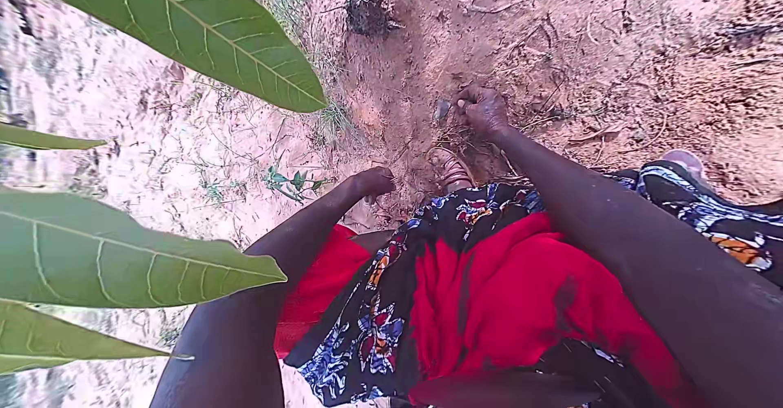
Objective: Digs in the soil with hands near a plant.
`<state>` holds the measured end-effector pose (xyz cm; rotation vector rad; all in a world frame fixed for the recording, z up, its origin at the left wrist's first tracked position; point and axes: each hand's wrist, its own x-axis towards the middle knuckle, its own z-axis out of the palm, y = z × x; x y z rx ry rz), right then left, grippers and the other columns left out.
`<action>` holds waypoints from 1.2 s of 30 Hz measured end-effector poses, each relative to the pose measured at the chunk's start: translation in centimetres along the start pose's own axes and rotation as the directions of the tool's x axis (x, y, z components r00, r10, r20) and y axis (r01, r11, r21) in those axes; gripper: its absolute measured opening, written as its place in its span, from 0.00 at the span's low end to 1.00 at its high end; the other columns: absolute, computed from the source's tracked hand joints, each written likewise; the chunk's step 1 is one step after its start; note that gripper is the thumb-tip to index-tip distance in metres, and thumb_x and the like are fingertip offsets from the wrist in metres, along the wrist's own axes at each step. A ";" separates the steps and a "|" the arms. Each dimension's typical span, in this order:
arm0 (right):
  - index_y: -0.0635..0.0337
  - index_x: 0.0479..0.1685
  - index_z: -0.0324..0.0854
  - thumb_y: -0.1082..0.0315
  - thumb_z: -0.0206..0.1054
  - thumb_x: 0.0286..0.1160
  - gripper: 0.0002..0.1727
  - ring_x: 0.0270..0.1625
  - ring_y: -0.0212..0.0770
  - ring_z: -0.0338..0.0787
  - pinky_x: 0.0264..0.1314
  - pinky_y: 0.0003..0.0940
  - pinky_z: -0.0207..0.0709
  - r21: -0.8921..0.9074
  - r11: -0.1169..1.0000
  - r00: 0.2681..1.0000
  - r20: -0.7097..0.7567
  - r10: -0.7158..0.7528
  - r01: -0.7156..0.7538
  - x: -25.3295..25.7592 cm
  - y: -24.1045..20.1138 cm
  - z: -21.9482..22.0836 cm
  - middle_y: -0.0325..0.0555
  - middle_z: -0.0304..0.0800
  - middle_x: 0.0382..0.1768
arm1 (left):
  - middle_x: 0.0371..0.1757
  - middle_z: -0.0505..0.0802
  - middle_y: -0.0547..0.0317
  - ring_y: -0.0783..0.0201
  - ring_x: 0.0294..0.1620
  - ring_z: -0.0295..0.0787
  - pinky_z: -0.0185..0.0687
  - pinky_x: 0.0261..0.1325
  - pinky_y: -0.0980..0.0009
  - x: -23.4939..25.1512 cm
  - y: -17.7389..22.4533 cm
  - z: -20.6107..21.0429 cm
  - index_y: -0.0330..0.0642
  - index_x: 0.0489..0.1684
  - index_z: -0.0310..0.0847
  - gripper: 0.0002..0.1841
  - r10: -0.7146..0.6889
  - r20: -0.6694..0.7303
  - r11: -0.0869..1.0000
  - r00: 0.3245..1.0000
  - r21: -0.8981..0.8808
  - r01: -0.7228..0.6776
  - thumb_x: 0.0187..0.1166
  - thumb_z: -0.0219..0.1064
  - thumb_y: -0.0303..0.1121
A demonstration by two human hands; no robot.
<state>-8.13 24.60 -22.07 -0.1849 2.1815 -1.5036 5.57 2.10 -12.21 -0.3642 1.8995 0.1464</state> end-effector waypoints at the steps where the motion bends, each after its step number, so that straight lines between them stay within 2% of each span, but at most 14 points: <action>1: 0.58 0.57 0.88 0.68 0.62 0.86 0.12 0.46 0.49 0.93 0.56 0.56 0.83 0.006 1.000 1.000 -0.004 0.001 -0.001 0.1 -0.1 -0.1 0.53 0.94 0.47 | 0.38 0.85 0.43 0.52 0.32 0.83 0.82 0.38 0.51 0.3 -0.2 1.0 0.30 0.56 0.79 0.16 -0.038 0.120 0.998 0.992 -0.054 0.045 0.91 0.58 0.38; 2: 0.59 0.56 0.88 0.68 0.62 0.85 0.11 0.44 0.49 0.93 0.54 0.56 0.83 0.010 1.000 1.000 -0.001 0.008 -0.008 0.2 -0.2 -0.1 0.53 0.94 0.46 | 0.34 0.84 0.46 0.55 0.27 0.82 0.84 0.36 0.55 0.3 -0.1 1.7 0.30 0.56 0.80 0.18 -0.061 0.185 0.997 0.981 -0.027 0.067 0.91 0.58 0.41; 4: 0.59 0.55 0.88 0.68 0.63 0.84 0.11 0.40 0.48 0.91 0.50 0.55 0.83 0.007 1.000 1.000 0.002 0.027 -0.027 0.2 -0.3 -0.1 0.52 0.93 0.44 | 0.42 0.88 0.41 0.51 0.34 0.88 0.86 0.44 0.52 0.5 0.4 2.1 0.30 0.62 0.79 0.22 -0.062 0.173 0.997 0.983 0.062 0.052 0.94 0.54 0.44; 6: 0.59 0.55 0.88 0.67 0.63 0.84 0.11 0.39 0.48 0.92 0.50 0.55 0.84 -0.003 1.000 1.000 -0.002 0.023 -0.023 0.2 -0.4 -0.1 0.52 0.93 0.44 | 0.54 0.90 0.33 0.40 0.51 0.91 0.84 0.55 0.41 1.1 0.7 1.6 0.30 0.61 0.82 0.20 -0.013 -0.046 0.984 0.999 0.177 0.021 0.92 0.56 0.40; 8: 0.59 0.55 0.87 0.68 0.63 0.84 0.11 0.39 0.48 0.91 0.50 0.54 0.83 -0.012 1.000 1.000 -0.004 0.019 -0.019 0.0 -0.4 -0.1 0.52 0.93 0.44 | 0.70 0.83 0.31 0.33 0.68 0.85 0.81 0.63 0.34 1.3 0.8 0.7 0.30 0.68 0.79 0.19 -0.005 -0.266 0.979 0.964 0.197 0.059 0.85 0.62 0.34; 12: 0.61 0.55 0.87 0.69 0.64 0.83 0.11 0.43 0.48 0.93 0.53 0.54 0.84 0.011 1.000 1.000 -0.011 0.014 -0.014 0.1 -0.4 0.0 0.53 0.94 0.45 | 0.81 0.74 0.31 0.30 0.68 0.85 0.83 0.59 0.33 2.6 -0.7 -1.5 0.34 0.81 0.66 0.28 -0.025 -0.516 0.990 0.856 0.108 0.094 0.79 0.64 0.22; 14: 0.61 0.55 0.87 0.69 0.63 0.84 0.11 0.44 0.49 0.93 0.55 0.54 0.85 -0.001 1.000 1.000 -0.007 -0.001 0.001 0.3 -0.2 -0.1 0.54 0.94 0.46 | 0.80 0.75 0.30 0.30 0.69 0.84 0.82 0.60 0.34 3.2 -2.0 -2.1 0.33 0.83 0.62 0.27 -0.107 -0.533 0.982 0.839 0.075 0.173 0.83 0.60 0.24; 18: 0.59 0.56 0.88 0.67 0.64 0.84 0.11 0.48 0.50 0.95 0.58 0.57 0.84 -0.051 0.999 1.000 -0.007 -0.009 0.009 0.8 0.3 0.0 0.53 0.95 0.48 | 0.74 0.81 0.29 0.31 0.72 0.82 0.79 0.66 0.34 4.1 -4.9 -1.6 0.30 0.80 0.68 0.24 -0.215 -0.476 0.960 0.853 0.058 0.274 0.85 0.57 0.28; 23: 0.59 0.55 0.88 0.67 0.64 0.83 0.11 0.44 0.49 0.94 0.55 0.56 0.84 -0.061 0.998 1.000 -0.011 0.000 -0.001 0.7 0.0 -0.1 0.52 0.95 0.46 | 0.72 0.82 0.30 0.32 0.66 0.86 0.81 0.60 0.34 4.2 -4.6 -1.2 0.30 0.72 0.74 0.21 -0.058 -0.501 0.972 0.863 0.170 0.164 0.86 0.59 0.34; 26: 0.60 0.55 0.87 0.67 0.64 0.83 0.11 0.43 0.49 0.94 0.55 0.55 0.85 -0.054 0.999 1.000 -0.014 -0.002 0.001 0.7 -0.1 0.0 0.53 0.94 0.45 | 0.75 0.80 0.28 0.30 0.65 0.87 0.83 0.58 0.35 4.1 -3.3 -2.1 0.30 0.78 0.68 0.22 -0.007 -0.557 0.969 0.831 0.201 0.143 0.87 0.53 0.26; 28: 0.60 0.55 0.87 0.67 0.64 0.83 0.11 0.42 0.49 0.93 0.53 0.55 0.85 -0.065 0.998 1.000 -0.015 -0.005 0.004 0.6 -0.1 0.0 0.53 0.94 0.45 | 0.75 0.79 0.26 0.28 0.66 0.86 0.82 0.60 0.34 4.4 -3.0 -2.8 0.30 0.83 0.62 0.24 -0.051 -0.568 0.973 0.821 0.156 0.168 0.88 0.49 0.22; 30: 0.60 0.55 0.87 0.67 0.64 0.83 0.11 0.43 0.50 0.93 0.54 0.56 0.84 -0.075 0.997 1.000 -0.013 -0.005 0.004 0.5 -0.2 -0.1 0.53 0.94 0.46 | 0.73 0.81 0.25 0.27 0.68 0.84 0.79 0.63 0.32 4.8 -3.2 -3.5 0.29 0.80 0.66 0.22 -0.125 -0.564 0.983 0.816 0.041 0.180 0.88 0.50 0.24; 33: 0.59 0.55 0.88 0.67 0.64 0.83 0.11 0.42 0.49 0.93 0.53 0.56 0.84 -0.073 0.997 1.000 -0.026 -0.013 0.011 0.5 -0.1 0.0 0.53 0.94 0.45 | 0.68 0.86 0.28 0.30 0.70 0.84 0.78 0.66 0.31 5.7 -3.3 -3.8 0.31 0.77 0.69 0.23 -0.258 -0.570 0.966 0.780 -0.143 0.215 0.89 0.56 0.35; 36: 0.59 0.55 0.88 0.67 0.64 0.83 0.11 0.42 0.50 0.93 0.54 0.56 0.84 -0.073 0.997 1.000 -0.028 -0.011 0.009 0.5 -0.1 0.1 0.53 0.94 0.45 | 0.70 0.84 0.27 0.31 0.73 0.82 0.77 0.69 0.33 5.3 -2.8 -4.2 0.28 0.76 0.69 0.24 -0.314 -0.530 0.949 0.788 -0.190 0.251 0.85 0.60 0.32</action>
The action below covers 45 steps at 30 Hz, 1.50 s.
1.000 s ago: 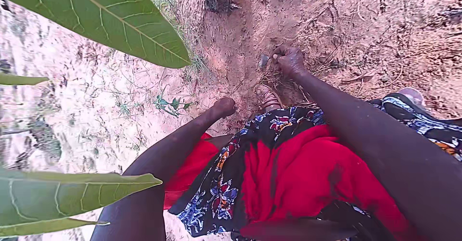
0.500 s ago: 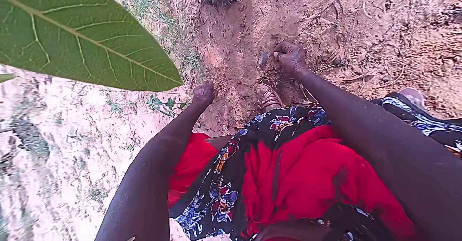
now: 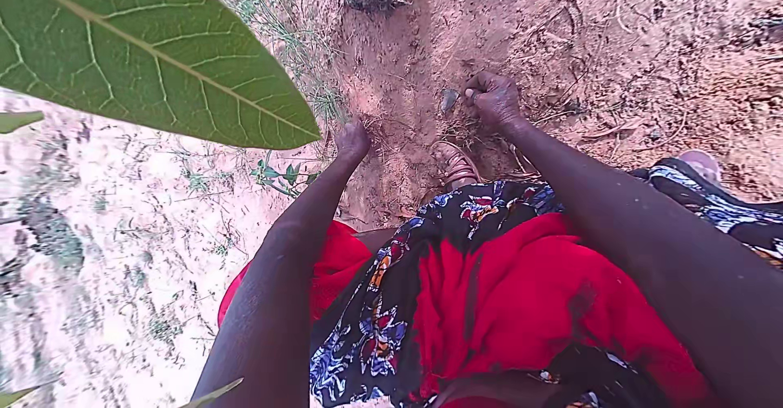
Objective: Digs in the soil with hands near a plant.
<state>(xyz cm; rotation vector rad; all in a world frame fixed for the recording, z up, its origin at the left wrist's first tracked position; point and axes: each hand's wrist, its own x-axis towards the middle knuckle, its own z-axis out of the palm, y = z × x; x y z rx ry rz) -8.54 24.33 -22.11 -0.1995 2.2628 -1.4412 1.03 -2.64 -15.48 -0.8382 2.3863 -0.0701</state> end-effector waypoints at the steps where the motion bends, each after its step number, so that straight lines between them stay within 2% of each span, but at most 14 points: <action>1: 0.59 0.55 0.88 0.67 0.64 0.83 0.11 0.43 0.50 0.93 0.54 0.57 0.83 0.006 1.000 1.000 0.001 0.001 -0.001 0.0 -0.1 0.0 0.53 0.94 0.45 | 0.71 0.83 0.26 0.32 0.74 0.81 0.76 0.70 0.34 0.0 0.1 -0.4 0.25 0.74 0.71 0.23 -0.010 0.024 1.000 1.000 0.005 0.010 0.84 0.60 0.31; 4: 0.59 0.55 0.88 0.67 0.63 0.83 0.11 0.43 0.50 0.93 0.55 0.56 0.83 -0.004 1.000 1.000 0.004 0.005 -0.005 0.0 -0.1 -0.1 0.53 0.94 0.45 | 0.69 0.83 0.25 0.31 0.74 0.81 0.77 0.69 0.33 -0.1 0.1 -0.8 0.22 0.64 0.76 0.19 -0.005 0.079 1.000 0.997 0.021 0.003 0.81 0.63 0.28; 7: 0.60 0.55 0.88 0.67 0.63 0.83 0.11 0.44 0.51 0.93 0.56 0.57 0.83 -0.014 1.000 1.000 0.002 0.004 -0.004 -0.1 -0.3 -0.1 0.54 0.94 0.46 | 0.71 0.83 0.27 0.31 0.74 0.81 0.77 0.69 0.33 -0.7 0.5 -0.8 0.25 0.67 0.77 0.18 0.012 0.080 0.993 0.997 0.112 -0.021 0.85 0.58 0.29; 10: 0.60 0.56 0.88 0.68 0.64 0.83 0.11 0.43 0.50 0.94 0.54 0.56 0.85 0.019 1.000 1.000 0.000 0.007 -0.007 -0.1 -0.2 0.0 0.54 0.94 0.46 | 0.65 0.87 0.27 0.29 0.70 0.83 0.77 0.65 0.31 -0.7 0.5 -0.2 0.27 0.65 0.79 0.17 0.131 0.055 0.969 0.990 0.206 -0.139 0.85 0.56 0.27; 14: 0.59 0.57 0.88 0.68 0.63 0.83 0.12 0.42 0.51 0.93 0.52 0.57 0.84 0.028 0.999 1.000 0.007 0.017 -0.017 -0.1 -0.2 0.0 0.54 0.94 0.46 | 0.63 0.88 0.28 0.31 0.69 0.84 0.77 0.65 0.34 -1.3 0.6 0.1 0.25 0.61 0.80 0.16 0.188 0.065 0.935 0.980 0.293 -0.199 0.87 0.53 0.27; 21: 0.60 0.58 0.87 0.69 0.63 0.83 0.12 0.48 0.53 0.94 0.58 0.59 0.83 0.024 1.000 1.000 0.009 -0.004 0.004 -0.2 -0.3 -0.1 0.56 0.94 0.48 | 0.65 0.88 0.29 0.32 0.70 0.84 0.75 0.66 0.31 -3.0 1.0 0.5 0.28 0.61 0.83 0.17 0.244 0.152 0.932 0.958 0.238 -0.275 0.88 0.55 0.31; 24: 0.60 0.58 0.87 0.69 0.62 0.84 0.12 0.49 0.52 0.94 0.59 0.58 0.84 0.031 0.999 1.000 0.008 -0.005 0.004 -0.2 -0.2 -0.2 0.56 0.93 0.49 | 0.63 0.91 0.35 0.34 0.68 0.86 0.78 0.62 0.30 -7.5 2.8 1.2 0.37 0.63 0.86 0.16 0.294 0.329 0.888 0.898 0.253 -0.383 0.87 0.56 0.34; 27: 0.60 0.58 0.87 0.69 0.62 0.83 0.12 0.48 0.52 0.94 0.58 0.58 0.84 0.039 0.999 1.000 0.008 -0.004 0.003 -0.3 -0.3 -0.1 0.56 0.94 0.48 | 0.62 0.91 0.39 0.39 0.68 0.86 0.76 0.65 0.33 -10.9 4.4 1.4 0.40 0.63 0.85 0.17 0.403 0.487 0.840 0.775 0.140 -0.524 0.90 0.58 0.39; 29: 0.61 0.58 0.87 0.69 0.62 0.83 0.13 0.48 0.53 0.93 0.58 0.59 0.83 0.036 0.999 1.000 0.015 0.005 -0.005 -0.4 -0.4 -0.1 0.57 0.93 0.48 | 0.65 0.88 0.34 0.36 0.70 0.84 0.75 0.70 0.34 -10.9 4.7 1.3 0.33 0.69 0.80 0.17 0.466 0.443 0.848 0.766 0.024 -0.529 0.91 0.56 0.33; 31: 0.61 0.57 0.87 0.69 0.62 0.83 0.12 0.46 0.52 0.93 0.56 0.58 0.83 0.038 0.999 1.000 0.007 0.001 -0.002 -0.3 -0.3 -0.1 0.57 0.93 0.47 | 0.72 0.83 0.30 0.33 0.75 0.80 0.74 0.73 0.34 -9.1 4.3 1.0 0.31 0.79 0.70 0.21 0.447 0.326 0.881 0.833 0.001 -0.473 0.90 0.53 0.28; 34: 0.60 0.59 0.87 0.68 0.62 0.84 0.13 0.47 0.53 0.93 0.57 0.58 0.83 0.034 0.999 1.000 0.009 -0.008 0.008 -0.3 0.0 0.0 0.56 0.94 0.48 | 0.72 0.82 0.26 0.30 0.75 0.80 0.74 0.74 0.34 -4.2 1.9 0.7 0.30 0.85 0.63 0.25 0.394 0.066 0.918 0.917 -0.080 -0.389 0.88 0.52 0.23; 37: 0.59 0.58 0.87 0.68 0.62 0.84 0.12 0.46 0.52 0.94 0.56 0.58 0.84 0.023 1.000 1.000 0.010 -0.014 0.014 -0.2 0.1 0.0 0.55 0.94 0.47 | 0.73 0.82 0.25 0.31 0.77 0.78 0.71 0.78 0.36 -0.1 0.1 -0.9 0.26 0.78 0.69 0.21 0.340 -0.091 0.928 0.936 -0.132 -0.349 0.87 0.52 0.24; 40: 0.60 0.59 0.87 0.67 0.63 0.85 0.12 0.46 0.53 0.94 0.57 0.59 0.84 -0.002 1.000 1.000 0.011 0.002 -0.002 -0.4 0.0 -0.1 0.55 0.94 0.47 | 0.68 0.84 0.24 0.31 0.75 0.80 0.71 0.77 0.36 1.5 -1.6 -1.7 0.23 0.68 0.77 0.18 0.246 -0.150 0.946 0.957 -0.179 -0.271 0.83 0.58 0.23; 45: 0.60 0.57 0.87 0.66 0.63 0.85 0.12 0.45 0.51 0.94 0.56 0.57 0.85 -0.014 1.000 1.000 0.005 0.000 0.000 -0.2 -0.1 -0.1 0.54 0.94 0.46 | 0.68 0.84 0.22 0.27 0.72 0.81 0.73 0.73 0.31 3.5 -3.4 -2.4 0.23 0.71 0.73 0.21 0.113 -0.084 0.976 0.990 -0.176 -0.126 0.81 0.63 0.24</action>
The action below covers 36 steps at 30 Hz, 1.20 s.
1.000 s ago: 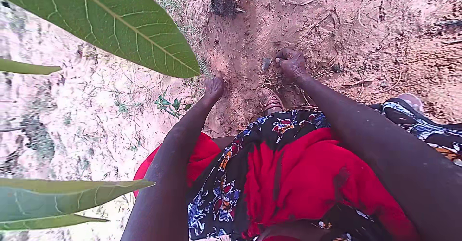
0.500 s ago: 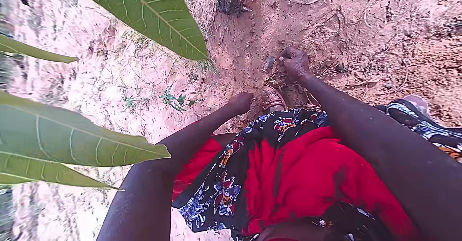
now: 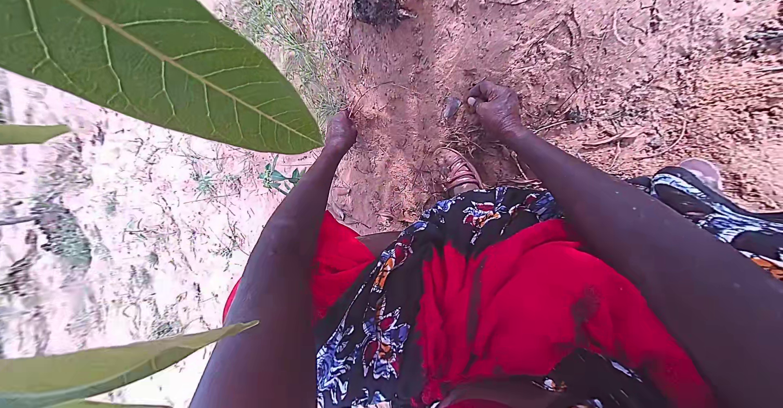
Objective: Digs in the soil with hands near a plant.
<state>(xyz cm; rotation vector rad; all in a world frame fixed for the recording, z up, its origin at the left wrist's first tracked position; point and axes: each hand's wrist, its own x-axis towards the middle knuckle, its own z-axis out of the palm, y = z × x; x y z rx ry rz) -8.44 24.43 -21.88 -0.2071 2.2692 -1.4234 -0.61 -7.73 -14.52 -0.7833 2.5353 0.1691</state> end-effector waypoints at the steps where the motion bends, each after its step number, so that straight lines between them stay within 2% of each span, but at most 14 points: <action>1: 0.60 0.57 0.87 0.66 0.63 0.85 0.12 0.43 0.51 0.94 0.55 0.56 0.85 0.004 1.000 1.000 0.003 0.001 -0.001 -0.1 -0.1 -0.1 0.54 0.94 0.45 | 0.68 0.84 0.22 0.28 0.72 0.81 0.73 0.73 0.31 0.0 0.1 0.0 0.22 0.70 0.74 0.21 -0.007 0.021 1.000 1.000 0.008 0.007 0.82 0.63 0.26; 7: 0.61 0.56 0.87 0.67 0.62 0.85 0.12 0.41 0.48 0.93 0.52 0.53 0.85 0.027 1.000 1.000 0.005 0.005 -0.005 -0.2 -0.2 -0.1 0.53 0.94 0.43 | 0.69 0.84 0.23 0.28 0.74 0.80 0.71 0.72 0.30 -1.2 1.3 -0.1 0.23 0.70 0.75 0.23 0.021 0.132 0.985 0.991 0.166 -0.043 0.91 0.55 0.38; 11: 0.61 0.55 0.87 0.67 0.63 0.85 0.11 0.42 0.50 0.94 0.53 0.56 0.84 0.020 1.000 1.000 0.009 0.002 -0.002 -0.3 -0.2 -0.1 0.53 0.94 0.43 | 0.73 0.82 0.25 0.27 0.76 0.78 0.71 0.71 0.26 -1.0 1.4 0.3 0.29 0.70 0.78 0.19 -0.007 0.199 0.956 0.980 0.288 -0.052 0.89 0.55 0.31; 13: 0.61 0.56 0.87 0.67 0.62 0.85 0.11 0.43 0.50 0.94 0.54 0.56 0.84 0.017 1.000 1.000 0.011 -0.010 0.010 -0.2 -0.2 -0.2 0.54 0.94 0.44 | 0.71 0.84 0.26 0.28 0.75 0.79 0.71 0.70 0.26 -1.1 1.3 0.9 0.32 0.70 0.79 0.19 0.080 0.270 0.931 0.959 0.323 -0.168 0.88 0.56 0.32; 16: 0.61 0.56 0.87 0.67 0.62 0.86 0.12 0.44 0.50 0.94 0.56 0.56 0.84 0.014 1.000 1.000 0.014 -0.004 0.004 -0.2 -0.1 -0.1 0.54 0.94 0.45 | 0.63 0.88 0.29 0.32 0.69 0.83 0.73 0.70 0.33 -3.4 4.0 1.6 0.30 0.67 0.80 0.18 0.259 0.558 0.833 0.788 0.284 -0.475 0.92 0.56 0.35; 17: 0.61 0.56 0.87 0.67 0.63 0.85 0.12 0.44 0.50 0.94 0.56 0.55 0.84 0.013 1.000 1.000 0.012 -0.008 0.007 -0.1 -0.1 -0.2 0.54 0.94 0.45 | 0.57 0.89 0.31 0.34 0.62 0.86 0.74 0.67 0.35 -4.3 5.4 1.7 0.30 0.64 0.81 0.18 0.284 0.622 0.834 0.730 0.216 -0.508 0.92 0.56 0.36; 18: 0.61 0.56 0.87 0.67 0.63 0.85 0.12 0.45 0.50 0.94 0.56 0.56 0.84 0.011 1.000 1.000 0.014 -0.005 0.005 -0.1 -0.1 -0.1 0.54 0.94 0.45 | 0.55 0.90 0.33 0.37 0.59 0.87 0.76 0.64 0.36 -4.9 6.4 1.9 0.31 0.64 0.82 0.17 0.294 0.625 0.853 0.723 0.170 -0.494 0.92 0.56 0.36; 19: 0.60 0.56 0.87 0.67 0.62 0.85 0.12 0.45 0.50 0.94 0.57 0.56 0.84 0.008 1.000 1.000 0.017 -0.004 0.004 -0.1 -0.2 -0.1 0.53 0.94 0.45 | 0.56 0.90 0.34 0.37 0.58 0.88 0.77 0.63 0.36 -5.3 7.1 1.8 0.33 0.66 0.81 0.18 0.297 0.557 0.877 0.775 0.161 -0.452 0.93 0.55 0.37; 21: 0.60 0.56 0.87 0.67 0.62 0.85 0.12 0.45 0.50 0.94 0.56 0.57 0.83 0.001 1.000 1.000 0.016 -0.004 0.004 -0.2 -0.3 -0.2 0.53 0.94 0.44 | 0.67 0.87 0.29 0.31 0.69 0.85 0.76 0.67 0.32 -5.1 7.9 1.3 0.33 0.76 0.74 0.20 0.254 0.310 0.915 0.916 0.231 -0.332 0.92 0.51 0.32; 25: 0.60 0.56 0.88 0.67 0.63 0.85 0.11 0.46 0.52 0.94 0.57 0.58 0.83 -0.022 1.000 1.000 0.010 -0.019 0.019 -0.2 -0.1 -0.1 0.54 0.94 0.46 | 0.74 0.80 0.25 0.27 0.70 0.82 0.77 0.65 0.31 -1.7 5.3 -0.2 0.30 0.79 0.69 0.23 0.154 -0.055 0.952 0.986 0.275 -0.134 0.86 0.53 0.25; 27: 0.60 0.56 0.88 0.67 0.63 0.85 0.11 0.45 0.53 0.94 0.56 0.58 0.83 -0.014 0.999 0.999 -0.001 -0.041 0.041 -0.1 0.1 -0.1 0.55 0.94 0.45 | 0.79 0.74 0.22 0.27 0.77 0.77 0.72 0.74 0.33 -1.5 5.3 -2.0 0.25 0.83 0.62 0.25 0.019 -0.044 0.976 0.999 0.219 -0.009 0.91 0.50 0.31; 29: 0.61 0.55 0.88 0.67 0.64 0.85 0.11 0.44 0.52 0.94 0.55 0.58 0.84 0.002 0.999 0.999 -0.007 -0.052 0.052 -0.3 0.3 0.0 0.55 0.94 0.44 | 0.86 0.67 0.22 0.30 0.86 0.66 0.62 0.83 0.36 -2.1 6.9 -4.2 0.24 0.90 0.47 0.30 -0.148 0.106 0.971 0.983 0.205 0.124 0.95 0.44 0.35; 32: 0.60 0.54 0.88 0.67 0.63 0.85 0.11 0.43 0.50 0.94 0.54 0.56 0.84 0.007 0.998 0.998 -0.003 -0.059 0.059 -0.1 0.3 0.0 0.53 0.94 0.44 | 0.78 0.77 0.21 0.29 0.80 0.74 0.68 0.79 0.35 0.8 5.0 -2.0 0.23 0.85 0.56 0.28 -0.131 -0.065 0.975 0.989 0.172 0.140 0.93 0.51 0.35; 36: 0.59 0.54 0.88 0.67 0.63 0.85 0.11 0.45 0.50 0.94 0.55 0.56 0.83 -0.012 0.999 0.999 0.004 -0.035 0.035 -0.2 0.1 -0.1 0.53 0.94 0.44 | 0.77 0.78 0.22 0.31 0.80 0.75 0.67 0.81 0.39 1.5 5.5 -1.1 0.21 0.87 0.50 0.30 -0.179 -0.100 0.965 0.979 0.174 0.195 0.90 0.52 0.31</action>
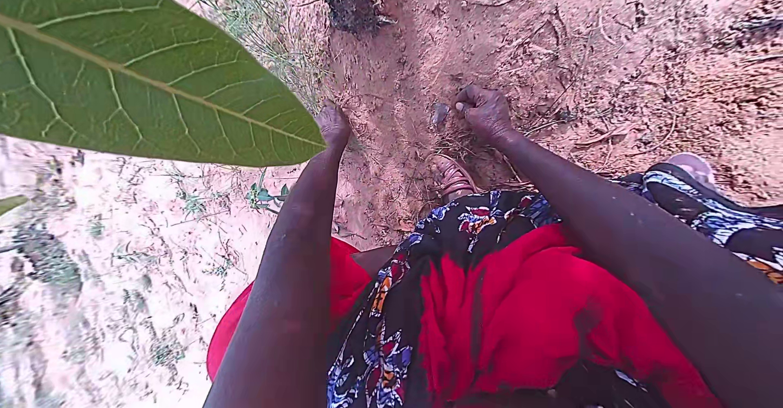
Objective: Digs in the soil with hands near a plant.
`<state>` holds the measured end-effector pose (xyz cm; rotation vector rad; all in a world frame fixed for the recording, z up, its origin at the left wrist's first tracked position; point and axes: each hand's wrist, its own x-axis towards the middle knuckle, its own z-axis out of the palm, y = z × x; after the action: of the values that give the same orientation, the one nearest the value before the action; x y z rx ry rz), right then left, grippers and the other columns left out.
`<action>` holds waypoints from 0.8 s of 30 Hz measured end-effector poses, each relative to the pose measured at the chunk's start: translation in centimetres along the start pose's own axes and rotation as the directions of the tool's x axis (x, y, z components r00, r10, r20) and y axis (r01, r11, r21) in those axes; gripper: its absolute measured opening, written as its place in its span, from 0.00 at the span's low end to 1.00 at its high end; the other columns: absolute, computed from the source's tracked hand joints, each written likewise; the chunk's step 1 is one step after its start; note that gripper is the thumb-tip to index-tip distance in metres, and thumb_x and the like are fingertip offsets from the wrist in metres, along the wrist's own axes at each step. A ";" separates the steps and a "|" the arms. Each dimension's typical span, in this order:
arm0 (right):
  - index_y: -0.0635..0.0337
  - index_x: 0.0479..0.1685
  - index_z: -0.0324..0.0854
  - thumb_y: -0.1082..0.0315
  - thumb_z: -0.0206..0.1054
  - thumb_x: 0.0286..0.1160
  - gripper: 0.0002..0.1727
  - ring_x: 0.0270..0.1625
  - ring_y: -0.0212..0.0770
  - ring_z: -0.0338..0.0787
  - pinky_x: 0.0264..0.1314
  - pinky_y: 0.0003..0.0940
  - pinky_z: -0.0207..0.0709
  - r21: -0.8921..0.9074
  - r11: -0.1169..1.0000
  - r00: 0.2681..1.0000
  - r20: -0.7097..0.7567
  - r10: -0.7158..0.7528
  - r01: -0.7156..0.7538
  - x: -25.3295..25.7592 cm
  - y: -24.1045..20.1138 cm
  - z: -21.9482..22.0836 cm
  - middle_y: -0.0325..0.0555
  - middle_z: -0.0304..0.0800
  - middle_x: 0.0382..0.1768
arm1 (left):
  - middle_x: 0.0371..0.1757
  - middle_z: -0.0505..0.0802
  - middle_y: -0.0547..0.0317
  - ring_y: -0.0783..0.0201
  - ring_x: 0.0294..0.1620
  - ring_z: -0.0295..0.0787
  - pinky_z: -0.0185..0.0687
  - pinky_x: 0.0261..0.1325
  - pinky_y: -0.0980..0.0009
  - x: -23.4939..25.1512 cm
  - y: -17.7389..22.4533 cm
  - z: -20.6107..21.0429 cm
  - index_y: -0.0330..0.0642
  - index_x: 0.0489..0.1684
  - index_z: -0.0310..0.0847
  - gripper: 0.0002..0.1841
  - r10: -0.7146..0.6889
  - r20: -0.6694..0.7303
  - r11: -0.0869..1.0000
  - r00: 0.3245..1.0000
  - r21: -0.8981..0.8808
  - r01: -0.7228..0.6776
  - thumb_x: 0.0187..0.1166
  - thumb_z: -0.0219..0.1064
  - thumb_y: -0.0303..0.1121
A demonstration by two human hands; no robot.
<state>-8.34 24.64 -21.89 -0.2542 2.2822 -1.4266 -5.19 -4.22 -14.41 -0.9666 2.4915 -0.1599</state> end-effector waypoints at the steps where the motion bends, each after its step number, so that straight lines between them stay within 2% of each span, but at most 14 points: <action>1: 0.59 0.54 0.88 0.67 0.63 0.85 0.11 0.45 0.50 0.94 0.55 0.57 0.84 0.001 1.000 1.000 -0.002 -0.004 0.004 0.0 -0.1 0.0 0.53 0.95 0.44 | 0.79 0.76 0.21 0.32 0.82 0.73 0.65 0.82 0.40 -0.4 0.2 -0.2 0.20 0.87 0.48 0.30 -0.002 0.009 1.000 1.000 0.007 0.002 0.91 0.51 0.30; 3: 0.60 0.54 0.88 0.67 0.63 0.85 0.11 0.44 0.50 0.94 0.54 0.56 0.84 0.017 1.000 1.000 0.003 -0.002 0.002 0.0 -0.2 0.0 0.53 0.94 0.44 | 0.82 0.72 0.22 0.33 0.85 0.69 0.63 0.84 0.42 -1.4 0.5 -0.3 0.17 0.86 0.49 0.29 0.011 0.057 0.993 0.998 0.117 -0.018 0.91 0.49 0.28; 5: 0.60 0.53 0.88 0.68 0.63 0.84 0.10 0.42 0.49 0.93 0.53 0.54 0.84 0.034 0.999 1.000 0.006 0.002 -0.003 0.0 -0.1 0.0 0.53 0.94 0.43 | 0.83 0.72 0.23 0.32 0.86 0.67 0.61 0.83 0.39 -1.7 0.2 0.0 0.15 0.80 0.61 0.24 0.057 0.124 0.963 0.991 0.253 -0.087 0.90 0.51 0.26; 7: 0.59 0.54 0.88 0.68 0.63 0.84 0.10 0.41 0.48 0.93 0.51 0.53 0.84 0.042 0.999 1.000 0.014 0.012 -0.012 0.0 -0.1 0.0 0.52 0.94 0.43 | 0.81 0.75 0.25 0.32 0.84 0.70 0.66 0.80 0.36 -2.6 0.5 -1.1 0.17 0.74 0.70 0.21 0.074 0.199 0.938 0.977 0.319 -0.135 0.87 0.55 0.24; 9: 0.58 0.54 0.88 0.67 0.63 0.84 0.11 0.42 0.49 0.93 0.52 0.56 0.83 0.036 0.999 0.999 0.025 0.024 -0.025 0.0 -0.3 -0.2 0.53 0.94 0.44 | 0.80 0.77 0.27 0.33 0.83 0.72 0.68 0.78 0.36 -4.3 0.8 -2.6 0.21 0.73 0.72 0.20 0.093 0.260 0.938 0.961 0.301 -0.173 0.89 0.53 0.27; 11: 0.58 0.55 0.88 0.67 0.63 0.84 0.11 0.43 0.50 0.93 0.53 0.57 0.83 0.037 0.999 0.999 0.037 0.031 -0.033 0.1 -0.5 -0.3 0.53 0.94 0.45 | 0.78 0.79 0.26 0.32 0.81 0.74 0.68 0.76 0.34 -4.4 0.1 -2.1 0.21 0.72 0.74 0.20 0.147 0.270 0.936 0.952 0.273 -0.222 0.91 0.51 0.29; 14: 0.59 0.55 0.88 0.67 0.63 0.84 0.11 0.42 0.49 0.94 0.51 0.55 0.85 0.039 0.999 0.999 0.041 0.023 -0.025 0.2 -0.1 -0.1 0.52 0.94 0.44 | 0.67 0.86 0.25 0.29 0.72 0.82 0.75 0.67 0.30 -1.6 -2.0 0.2 0.24 0.60 0.81 0.19 0.210 0.219 0.923 0.953 0.277 -0.267 0.90 0.52 0.32; 16: 0.59 0.54 0.88 0.67 0.63 0.84 0.11 0.43 0.49 0.93 0.52 0.55 0.84 0.028 1.000 0.999 0.030 0.013 -0.014 0.2 -0.1 -0.2 0.53 0.94 0.44 | 0.64 0.88 0.26 0.29 0.69 0.84 0.76 0.65 0.30 -2.3 -1.9 0.4 0.26 0.58 0.81 0.17 0.248 0.244 0.921 0.937 0.241 -0.307 0.89 0.53 0.32; 17: 0.59 0.54 0.88 0.67 0.64 0.83 0.11 0.45 0.51 0.93 0.55 0.57 0.83 0.019 1.000 1.000 0.023 0.009 -0.009 0.3 -0.1 -0.4 0.54 0.94 0.44 | 0.60 0.89 0.27 0.30 0.67 0.86 0.78 0.63 0.30 -4.2 -1.3 0.7 0.27 0.57 0.82 0.16 0.301 0.287 0.900 0.909 0.229 -0.371 0.88 0.52 0.31; 19: 0.59 0.55 0.89 0.67 0.64 0.83 0.11 0.50 0.54 0.93 0.60 0.60 0.81 0.017 1.000 0.999 0.038 0.026 -0.027 0.1 -0.3 -0.2 0.55 0.94 0.47 | 0.56 0.90 0.29 0.32 0.63 0.88 0.80 0.61 0.33 -10.3 -0.7 1.8 0.29 0.59 0.81 0.17 0.421 0.427 0.827 0.800 0.183 -0.532 0.90 0.49 0.30; 21: 0.60 0.55 0.88 0.68 0.64 0.83 0.11 0.50 0.53 0.93 0.60 0.60 0.81 0.030 0.999 0.998 0.058 0.036 -0.037 0.3 -0.8 -0.3 0.56 0.93 0.48 | 0.59 0.91 0.34 0.35 0.65 0.88 0.79 0.63 0.35 -14.6 -0.2 2.7 0.32 0.64 0.80 0.17 0.463 0.529 0.789 0.711 0.120 -0.603 0.92 0.48 0.32; 22: 0.60 0.56 0.88 0.68 0.64 0.83 0.11 0.50 0.53 0.92 0.60 0.60 0.81 0.032 0.999 0.997 0.062 0.039 -0.041 0.4 -0.8 -0.5 0.56 0.93 0.48 | 0.60 0.90 0.35 0.36 0.66 0.87 0.79 0.63 0.35 -15.3 0.3 2.8 0.34 0.65 0.80 0.17 0.457 0.546 0.791 0.702 0.111 -0.601 0.92 0.49 0.33; 24: 0.60 0.55 0.88 0.69 0.64 0.82 0.11 0.48 0.52 0.92 0.57 0.58 0.81 0.026 0.999 0.998 0.051 0.033 -0.034 0.2 -0.6 -0.5 0.56 0.93 0.47 | 0.57 0.91 0.34 0.34 0.62 0.89 0.81 0.59 0.34 -14.1 0.7 2.7 0.34 0.64 0.81 0.16 0.459 0.439 0.818 0.772 0.131 -0.561 0.92 0.54 0.35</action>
<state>-8.78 24.70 -21.26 -0.2399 2.2156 -1.4171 4.73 5.83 -11.70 -0.1533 2.1901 -0.0934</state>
